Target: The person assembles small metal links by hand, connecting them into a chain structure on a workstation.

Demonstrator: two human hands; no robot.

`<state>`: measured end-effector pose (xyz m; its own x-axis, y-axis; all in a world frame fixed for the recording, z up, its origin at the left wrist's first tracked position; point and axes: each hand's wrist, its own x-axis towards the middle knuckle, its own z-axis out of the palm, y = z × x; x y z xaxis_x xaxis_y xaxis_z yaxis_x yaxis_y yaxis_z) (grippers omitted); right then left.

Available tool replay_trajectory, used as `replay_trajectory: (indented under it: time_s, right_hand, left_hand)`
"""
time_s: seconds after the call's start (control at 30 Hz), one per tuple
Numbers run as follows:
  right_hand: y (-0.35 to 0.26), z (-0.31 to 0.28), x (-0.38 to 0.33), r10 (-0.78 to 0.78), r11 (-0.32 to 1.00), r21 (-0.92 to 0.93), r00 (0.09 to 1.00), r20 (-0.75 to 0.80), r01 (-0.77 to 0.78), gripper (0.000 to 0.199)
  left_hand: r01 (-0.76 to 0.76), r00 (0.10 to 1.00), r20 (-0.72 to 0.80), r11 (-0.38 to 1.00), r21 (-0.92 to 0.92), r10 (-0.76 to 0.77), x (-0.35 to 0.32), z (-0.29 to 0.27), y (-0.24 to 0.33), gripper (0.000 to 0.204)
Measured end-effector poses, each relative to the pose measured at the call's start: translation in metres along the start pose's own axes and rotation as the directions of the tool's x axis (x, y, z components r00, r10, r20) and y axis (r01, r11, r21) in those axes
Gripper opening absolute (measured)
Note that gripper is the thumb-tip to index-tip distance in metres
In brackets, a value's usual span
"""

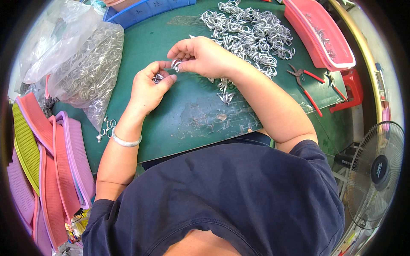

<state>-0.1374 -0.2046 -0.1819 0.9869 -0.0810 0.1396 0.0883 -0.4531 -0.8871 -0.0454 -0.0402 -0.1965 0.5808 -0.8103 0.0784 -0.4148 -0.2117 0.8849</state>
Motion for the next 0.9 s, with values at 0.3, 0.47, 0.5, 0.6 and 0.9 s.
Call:
replay_trajectory:
  time_s: [0.3, 0.47, 0.5, 0.6, 0.9]
  right_hand:
    - [-0.006, 0.001, 0.002, 0.149, 0.892, 0.431, 0.989, 0.004, -0.136, 0.018]
    - [-0.008, -0.001, 0.001, 0.210, 0.871, 0.456, 0.978, -0.008, -0.183, 0.012]
    - [-0.008, -0.001, 0.001, 0.211, 0.872, 0.455, 0.977, -0.016, -0.181, 0.011]
    - [-0.008, 0.000, 0.001, 0.213, 0.878, 0.443, 0.977, -0.029, -0.179, 0.009]
    - [-0.004, 0.003, -0.002, -0.061, 0.998, -0.023, 0.993, -0.097, 0.059, 0.011]
  left_hand:
    - [-0.104, 0.992, -0.084, 0.984, -0.145, 0.092, 0.002, -0.002, -0.006, 0.008]
    - [-0.251, 0.957, -0.156, 0.968, -0.013, 0.246, 0.000, -0.002, -0.001, 0.007]
    - [-0.243, 0.960, -0.148, 0.970, -0.030, 0.236, 0.000, -0.002, -0.001, 0.007]
    - [-0.213, 0.970, -0.132, 0.975, -0.065, 0.203, -0.001, -0.004, -0.001, 0.008]
    - [-0.341, 0.916, -0.143, 0.917, 0.208, 0.374, -0.003, -0.003, 0.006, 0.010]
